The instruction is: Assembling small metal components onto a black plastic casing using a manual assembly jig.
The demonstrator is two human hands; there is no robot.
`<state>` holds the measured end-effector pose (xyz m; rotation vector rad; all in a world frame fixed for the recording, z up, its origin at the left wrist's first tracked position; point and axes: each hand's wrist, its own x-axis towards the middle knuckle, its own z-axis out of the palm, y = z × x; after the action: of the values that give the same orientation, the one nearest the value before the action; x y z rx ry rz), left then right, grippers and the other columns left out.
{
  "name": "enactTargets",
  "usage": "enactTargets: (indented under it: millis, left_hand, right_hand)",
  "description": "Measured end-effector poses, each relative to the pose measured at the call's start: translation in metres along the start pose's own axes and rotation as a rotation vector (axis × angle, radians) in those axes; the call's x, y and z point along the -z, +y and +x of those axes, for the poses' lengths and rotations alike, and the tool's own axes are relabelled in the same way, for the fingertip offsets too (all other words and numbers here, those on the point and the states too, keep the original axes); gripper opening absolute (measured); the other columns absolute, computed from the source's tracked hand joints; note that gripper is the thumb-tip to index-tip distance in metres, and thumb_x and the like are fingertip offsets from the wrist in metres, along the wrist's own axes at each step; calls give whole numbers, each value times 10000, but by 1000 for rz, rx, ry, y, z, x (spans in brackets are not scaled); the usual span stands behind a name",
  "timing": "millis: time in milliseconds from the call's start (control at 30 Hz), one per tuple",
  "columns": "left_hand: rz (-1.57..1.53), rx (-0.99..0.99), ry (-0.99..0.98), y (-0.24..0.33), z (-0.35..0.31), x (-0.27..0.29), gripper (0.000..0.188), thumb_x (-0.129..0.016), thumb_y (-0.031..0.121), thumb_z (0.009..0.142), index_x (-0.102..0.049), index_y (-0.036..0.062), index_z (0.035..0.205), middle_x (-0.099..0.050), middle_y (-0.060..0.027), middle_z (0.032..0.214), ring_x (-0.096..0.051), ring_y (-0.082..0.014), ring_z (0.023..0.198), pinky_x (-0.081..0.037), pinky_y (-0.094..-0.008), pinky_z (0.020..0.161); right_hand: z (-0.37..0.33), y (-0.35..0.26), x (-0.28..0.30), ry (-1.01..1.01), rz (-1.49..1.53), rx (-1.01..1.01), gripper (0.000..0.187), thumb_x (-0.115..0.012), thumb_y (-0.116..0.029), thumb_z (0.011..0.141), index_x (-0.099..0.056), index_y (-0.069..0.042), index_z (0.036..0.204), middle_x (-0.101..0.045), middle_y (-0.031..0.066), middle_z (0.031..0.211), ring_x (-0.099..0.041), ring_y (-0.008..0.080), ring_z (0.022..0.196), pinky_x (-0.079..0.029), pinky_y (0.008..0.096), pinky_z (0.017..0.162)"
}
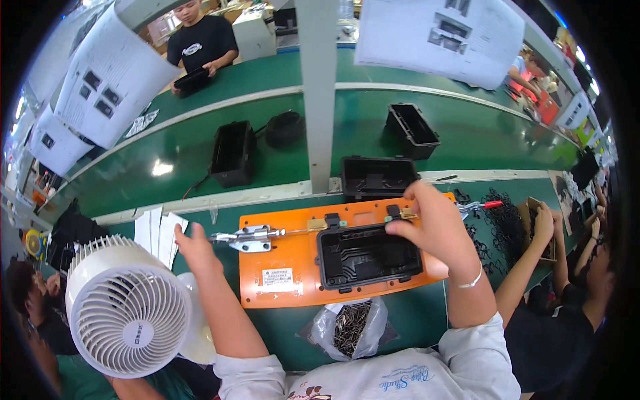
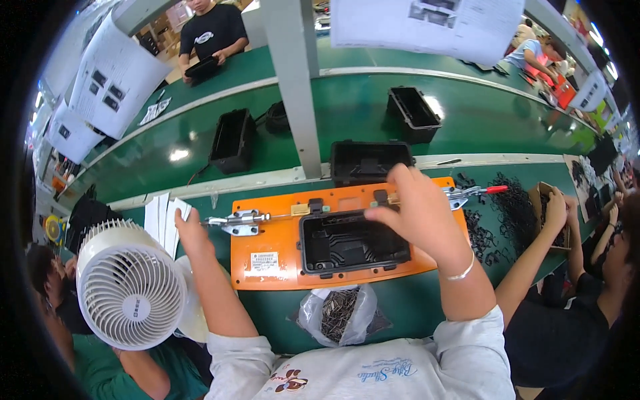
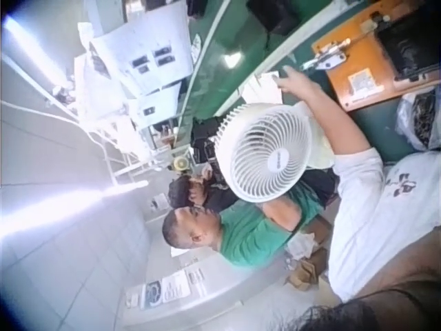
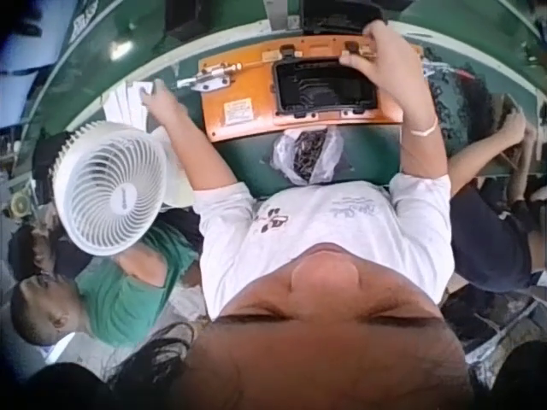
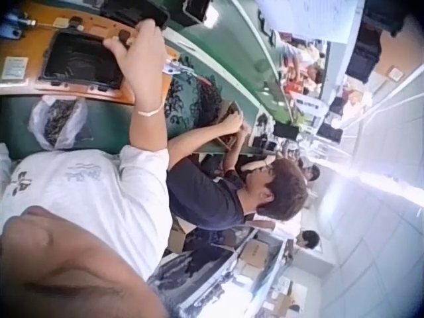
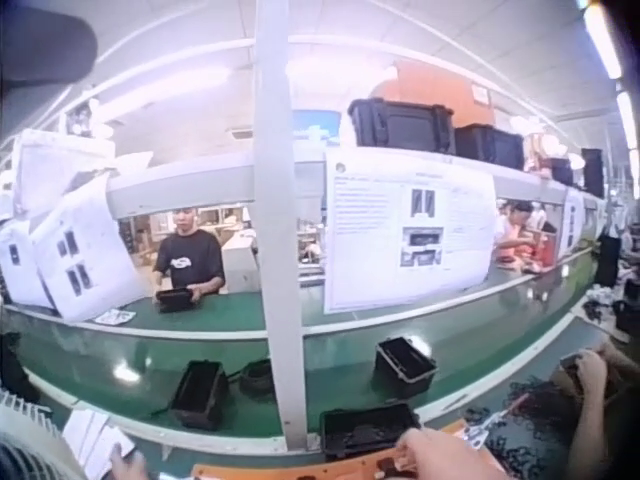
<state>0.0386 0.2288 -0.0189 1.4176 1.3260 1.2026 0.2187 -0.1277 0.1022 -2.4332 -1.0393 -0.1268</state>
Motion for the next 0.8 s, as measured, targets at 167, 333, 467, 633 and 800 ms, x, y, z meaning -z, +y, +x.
enactTargets:
  millis: [167,333,467,633,800]
  left_hand:
    - [474,-843,-273,68,-111,4,619,-679,311,811,-435,4,1290,-316,-316,1386,-311,-430,1297,-261,-525,1041]
    - [723,-913,-757,87,-172,-17,616,-745,257,722,-490,42,1240,-389,-252,1361,-342,-413,1282,-256,-536,1022]
    - [388,-878,-718,108,-168,-9,594,-742,198,706,-504,51,1229,-437,-190,1340,-405,-364,1245,-278,-504,1012]
    - [-56,-852,-664,137,-165,-5,522,-764,169,700,-549,30,1155,-514,-173,1261,-498,-347,1144,-361,-427,962]
    - [9,-896,-823,116,-183,-34,385,-723,168,756,-582,21,1084,-559,-165,1176,-530,-326,1099,-392,-410,950]
  right_hand:
    - [-41,27,-6,-229,-116,-264,548,-806,-335,667,-496,-10,980,-610,190,787,-625,369,772,-491,430,660]
    - [-43,33,-16,-107,-133,-140,355,-729,-224,720,-525,-10,917,-608,167,706,-619,366,710,-490,433,644]
    - [-39,27,10,50,111,-69,228,-691,-151,734,-517,-7,771,-567,129,618,-592,284,598,-463,369,564]
    - [-11,76,68,277,521,-252,212,-651,-149,756,-475,-33,727,-426,-30,594,-401,60,579,-367,265,498]
    - [34,213,93,572,708,-743,174,-580,-166,800,-499,-12,796,-512,72,621,-497,148,427,-393,272,376]
